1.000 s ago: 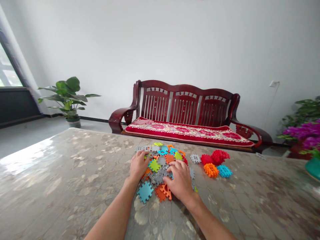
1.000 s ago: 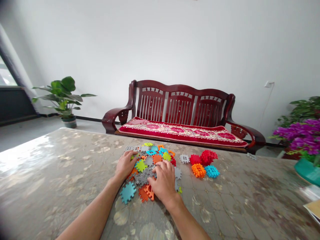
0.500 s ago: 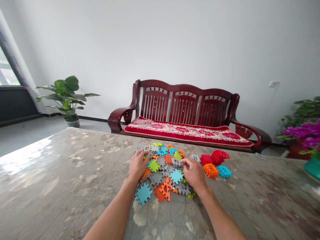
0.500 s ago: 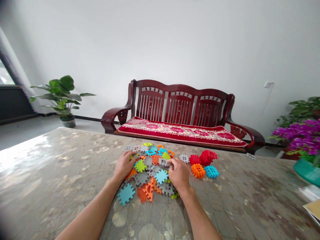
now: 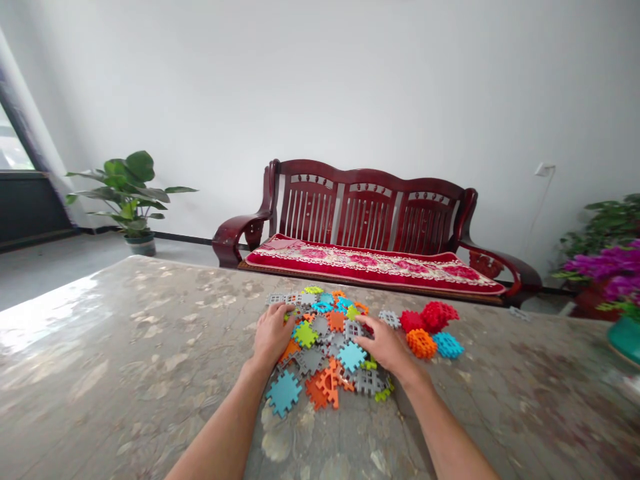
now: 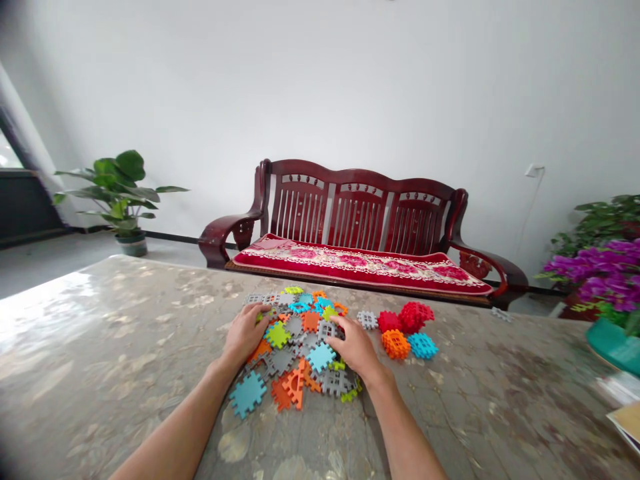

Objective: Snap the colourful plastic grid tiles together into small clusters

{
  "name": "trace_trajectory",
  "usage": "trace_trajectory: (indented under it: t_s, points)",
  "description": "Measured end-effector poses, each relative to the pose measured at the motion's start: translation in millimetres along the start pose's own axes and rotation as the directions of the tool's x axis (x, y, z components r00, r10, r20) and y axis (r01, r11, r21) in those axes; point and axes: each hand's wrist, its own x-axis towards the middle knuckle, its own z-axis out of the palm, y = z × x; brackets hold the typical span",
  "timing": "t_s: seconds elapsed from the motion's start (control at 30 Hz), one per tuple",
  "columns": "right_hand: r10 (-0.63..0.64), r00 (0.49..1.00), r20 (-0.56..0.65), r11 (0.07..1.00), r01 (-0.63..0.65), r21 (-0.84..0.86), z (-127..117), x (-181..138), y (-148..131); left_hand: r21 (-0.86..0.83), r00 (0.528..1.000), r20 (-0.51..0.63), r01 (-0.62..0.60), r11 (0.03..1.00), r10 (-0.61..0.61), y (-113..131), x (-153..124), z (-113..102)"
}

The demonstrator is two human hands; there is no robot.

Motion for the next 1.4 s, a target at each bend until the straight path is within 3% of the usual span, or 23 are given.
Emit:
trace_trajectory:
  t_s: [0.5, 0.73, 0.9, 1.1, 1.2, 1.4]
  points:
    - [-0.079, 0.997, 0.021, 0.991, 0.080, -0.109, 3, 3, -14, 0.014, 1.000, -0.004, -0.012, 1.000, 0.012, -1, 0, 1]
    - [-0.010, 1.000, -0.022, 0.993, 0.007, -0.120, 1, 4, -16, 0.013, 1.000, 0.003, -0.015, 1.000, 0.015, -4, 1, 3]
    - [0.110, 0.994, -0.023, 0.989, -0.112, -0.096, -12, 3, -16, 0.012, 1.000, 0.009, -0.013, 1.000, 0.013, -2, 1, 1]
    - [0.105, 0.994, -0.014, 0.978, -0.106, -0.181, -15, 1, -28, 0.020, 1.000, 0.004, -0.003, 1.000, 0.002, 1, 0, -1]
    - [0.118, 0.993, 0.014, 0.967, -0.112, -0.228, -17, -1, -39, 0.017, 1.000, 0.001, -0.006, 1.000, 0.006, 0, 0, 0]
    - [0.113, 0.974, 0.195, 0.952, -0.050, -0.304, -20, -5, -55, 0.025, 1.000, -0.006, -0.006, 1.000, 0.006, 0, 0, -1]
